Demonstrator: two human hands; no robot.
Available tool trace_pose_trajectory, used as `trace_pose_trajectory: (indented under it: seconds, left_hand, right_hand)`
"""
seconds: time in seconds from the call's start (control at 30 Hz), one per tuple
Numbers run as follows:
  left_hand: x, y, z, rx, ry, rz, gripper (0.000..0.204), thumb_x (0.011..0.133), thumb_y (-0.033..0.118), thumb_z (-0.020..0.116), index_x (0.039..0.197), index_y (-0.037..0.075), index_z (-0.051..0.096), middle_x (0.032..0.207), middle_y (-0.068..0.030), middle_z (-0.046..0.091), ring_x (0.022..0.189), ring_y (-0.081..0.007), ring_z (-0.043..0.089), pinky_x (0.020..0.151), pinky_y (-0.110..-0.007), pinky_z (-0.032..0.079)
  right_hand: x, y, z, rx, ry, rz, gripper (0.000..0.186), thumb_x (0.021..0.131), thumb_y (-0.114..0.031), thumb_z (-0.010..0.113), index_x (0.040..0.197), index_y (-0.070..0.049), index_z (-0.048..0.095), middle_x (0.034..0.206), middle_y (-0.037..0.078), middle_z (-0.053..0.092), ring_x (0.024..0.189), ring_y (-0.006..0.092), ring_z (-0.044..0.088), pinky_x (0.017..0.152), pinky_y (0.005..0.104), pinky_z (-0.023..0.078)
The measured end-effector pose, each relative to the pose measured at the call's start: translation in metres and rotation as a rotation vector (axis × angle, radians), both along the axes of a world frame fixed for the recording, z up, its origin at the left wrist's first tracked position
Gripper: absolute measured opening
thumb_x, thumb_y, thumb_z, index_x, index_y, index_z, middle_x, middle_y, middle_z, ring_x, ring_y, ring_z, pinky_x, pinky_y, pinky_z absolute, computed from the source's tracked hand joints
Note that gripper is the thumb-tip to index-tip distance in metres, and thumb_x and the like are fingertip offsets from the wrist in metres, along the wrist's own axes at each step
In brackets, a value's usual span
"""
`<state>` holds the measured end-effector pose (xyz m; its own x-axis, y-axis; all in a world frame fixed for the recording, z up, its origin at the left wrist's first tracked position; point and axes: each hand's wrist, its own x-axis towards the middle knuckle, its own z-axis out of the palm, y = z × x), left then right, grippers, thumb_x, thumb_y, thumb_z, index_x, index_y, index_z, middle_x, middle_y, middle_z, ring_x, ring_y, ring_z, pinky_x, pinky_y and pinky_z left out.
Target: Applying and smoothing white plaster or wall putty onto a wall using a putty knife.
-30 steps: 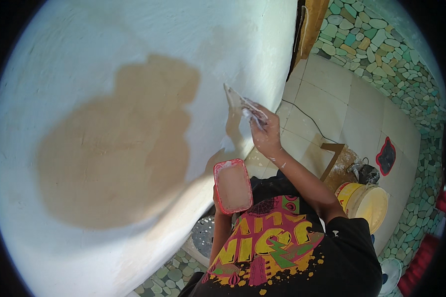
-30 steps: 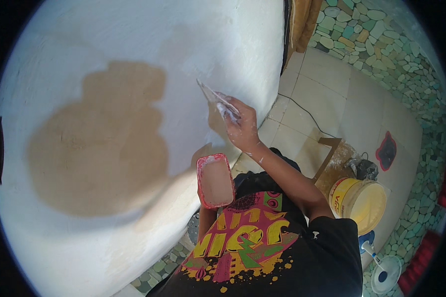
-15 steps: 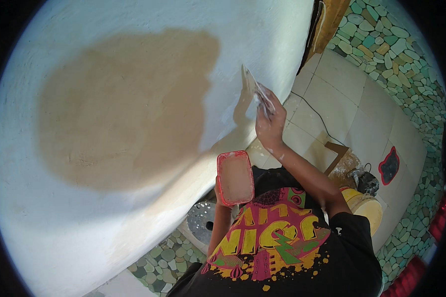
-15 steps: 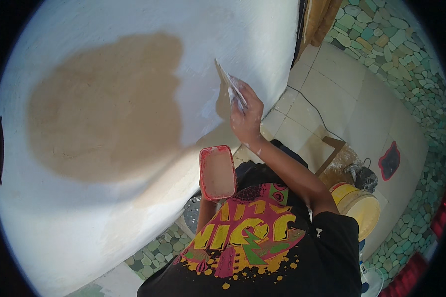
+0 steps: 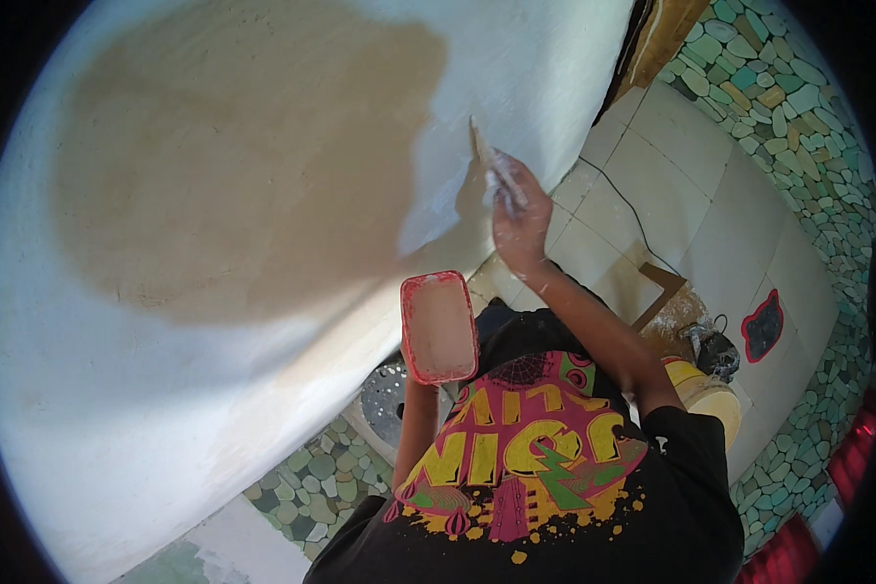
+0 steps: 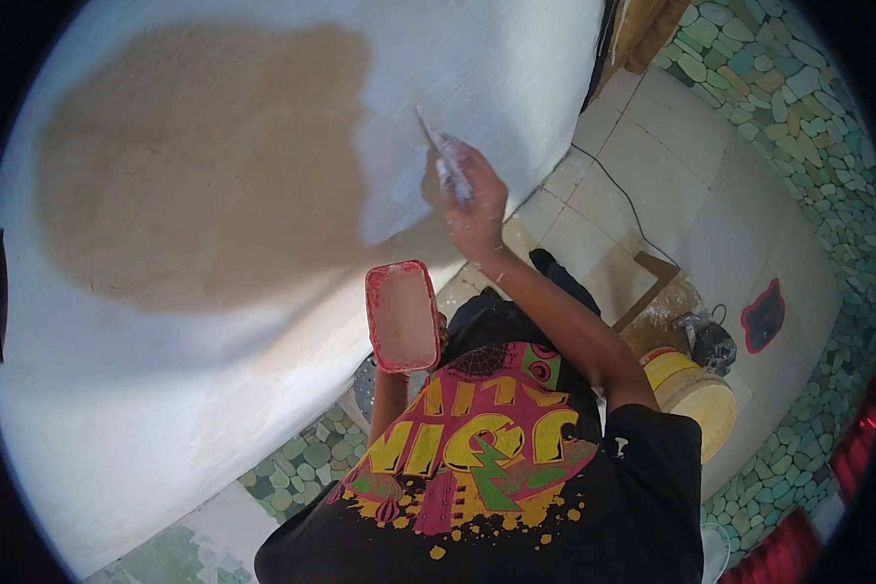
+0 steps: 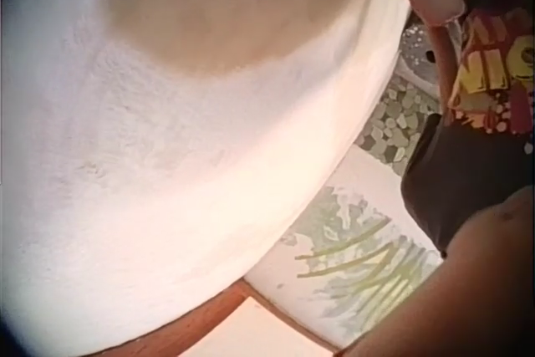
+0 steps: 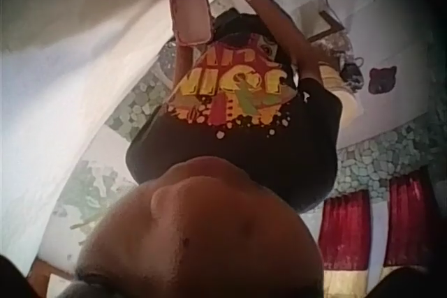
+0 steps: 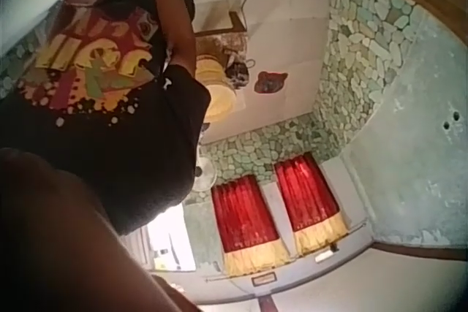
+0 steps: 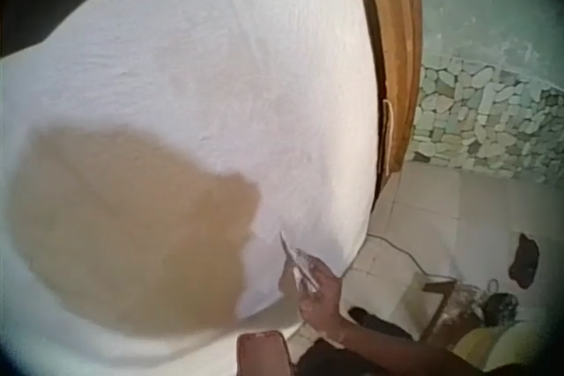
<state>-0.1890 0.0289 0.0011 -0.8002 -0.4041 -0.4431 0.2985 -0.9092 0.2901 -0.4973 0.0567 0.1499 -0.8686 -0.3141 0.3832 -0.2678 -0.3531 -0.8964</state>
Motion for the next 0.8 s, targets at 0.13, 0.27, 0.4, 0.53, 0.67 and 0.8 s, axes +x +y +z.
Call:
trace_pose_trajectory:
  seconds: [0.13,0.27,0.4,0.53,0.67,0.8]
  left_hand:
    - [-0.028,0.016,0.051,-0.022,0.371,-0.105,0.068,0.102,0.054,0.043,0.152,0.007,0.042,0.131,-0.0241,0.061,0.109,-0.0383,0.066,0.087,-0.053,0.058]
    - [-0.004,0.015,0.058,-0.056,0.207,-0.099,0.063,0.104,0.052,0.039,0.148,0.007,0.045,0.123,-0.0253,0.063,0.100,-0.0377,0.068,0.081,-0.050,0.059]
    - [0.043,0.001,0.040,-0.099,-0.027,-0.001,0.056,0.107,0.046,0.035,0.147,0.008,0.046,0.128,-0.0197,0.063,0.106,-0.0364,0.067,0.089,-0.050,0.059]
    - [0.076,-0.008,0.038,-0.182,-0.043,-0.135,0.054,0.108,0.043,0.036,0.148,0.009,0.046,0.135,-0.0156,0.061,0.113,-0.0351,0.065,0.095,-0.050,0.057]
    - [0.091,-0.013,0.051,0.059,0.057,-0.120,0.065,0.102,0.051,0.046,0.152,0.008,0.042,0.143,-0.0161,0.056,0.121,-0.0345,0.062,0.098,-0.050,0.055]
    - [0.150,-0.033,0.022,-0.031,-0.202,-0.243,0.079,0.095,0.058,0.056,0.154,0.008,0.039,0.149,-0.0167,0.051,0.128,-0.0348,0.058,0.101,-0.051,0.053]
  right_hand:
    - [0.009,0.019,-0.008,0.048,-0.033,0.098,0.029,0.094,0.004,0.060,0.122,0.006,0.066,0.120,0.020,0.068,0.111,0.0254,0.067,0.095,0.0324,0.051]
    - [0.013,0.024,-0.024,0.047,0.007,0.117,0.032,0.093,0.007,0.057,0.125,0.008,0.064,0.123,0.021,0.067,0.115,0.0263,0.066,0.098,0.0329,0.051]
    - [0.031,0.017,-0.034,0.024,-0.022,0.068,0.037,0.093,0.011,0.052,0.130,0.011,0.058,0.135,0.021,0.060,0.125,0.0271,0.059,0.106,0.0347,0.045]
    - [0.048,0.009,-0.043,0.121,0.072,0.015,0.037,0.094,0.010,0.052,0.131,0.011,0.056,0.136,0.021,0.059,0.125,0.0267,0.059,0.107,0.0350,0.045]
    - [0.048,0.006,-0.047,0.108,-0.029,-0.186,0.038,0.089,0.012,0.053,0.126,0.008,0.062,0.128,0.021,0.064,0.118,0.0292,0.065,0.101,0.0343,0.049]
    - [0.062,-0.016,-0.033,0.106,0.033,-0.186,0.037,0.088,0.014,0.051,0.123,0.008,0.063,0.127,0.020,0.064,0.117,0.0275,0.064,0.100,0.0327,0.048]
